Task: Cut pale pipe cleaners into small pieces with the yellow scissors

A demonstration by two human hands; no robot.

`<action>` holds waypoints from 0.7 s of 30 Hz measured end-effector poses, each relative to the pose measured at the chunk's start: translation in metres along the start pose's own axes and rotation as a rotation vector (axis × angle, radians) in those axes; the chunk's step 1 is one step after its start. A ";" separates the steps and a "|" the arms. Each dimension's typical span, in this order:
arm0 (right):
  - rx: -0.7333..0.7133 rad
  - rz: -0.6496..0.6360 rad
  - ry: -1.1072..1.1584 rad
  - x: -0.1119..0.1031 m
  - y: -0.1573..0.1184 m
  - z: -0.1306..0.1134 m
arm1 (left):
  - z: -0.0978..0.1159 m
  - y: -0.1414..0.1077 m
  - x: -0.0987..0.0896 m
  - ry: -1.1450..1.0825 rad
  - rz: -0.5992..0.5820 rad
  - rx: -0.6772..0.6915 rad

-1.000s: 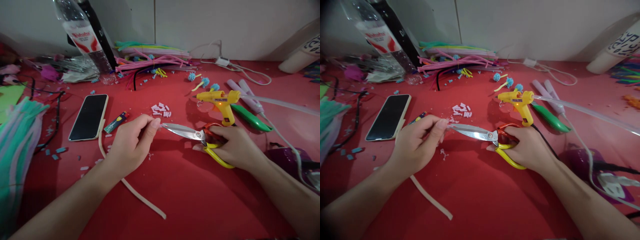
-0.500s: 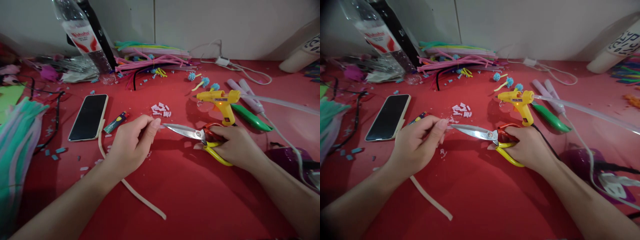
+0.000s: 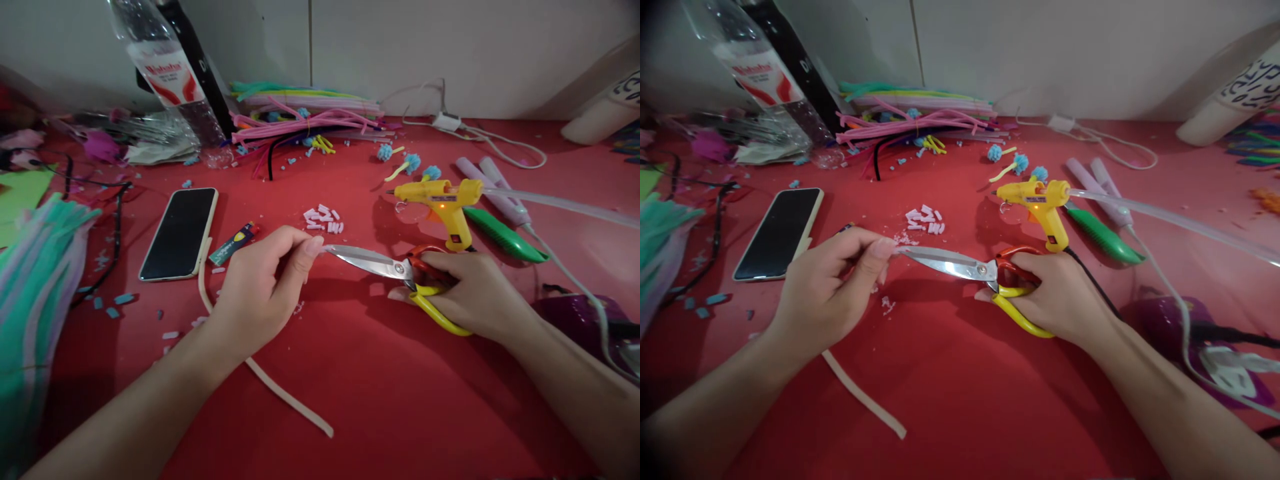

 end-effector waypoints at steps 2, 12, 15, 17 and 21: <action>0.004 0.002 0.006 0.000 0.000 0.001 | 0.000 0.000 0.000 0.003 0.008 -0.003; 0.015 0.008 -0.005 -0.002 0.001 0.000 | 0.000 0.000 0.002 -0.013 -0.003 0.005; 0.017 0.005 -0.017 -0.002 0.001 0.000 | -0.001 0.000 0.002 -0.019 -0.004 0.006; 0.011 0.008 -0.017 -0.002 0.002 0.000 | -0.001 0.000 0.002 -0.025 -0.006 0.002; -0.001 0.018 -0.030 -0.003 0.002 0.000 | -0.001 -0.001 0.003 -0.033 -0.008 -0.006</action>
Point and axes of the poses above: each hand's wrist, its own y-axis towards the middle knuckle, its own x-axis out of the palm, z = x × y, the point moved 3 cm from there along y, towards the middle knuckle, and after that the axes turned 12 degrees about -z, right-handed, at the moved point
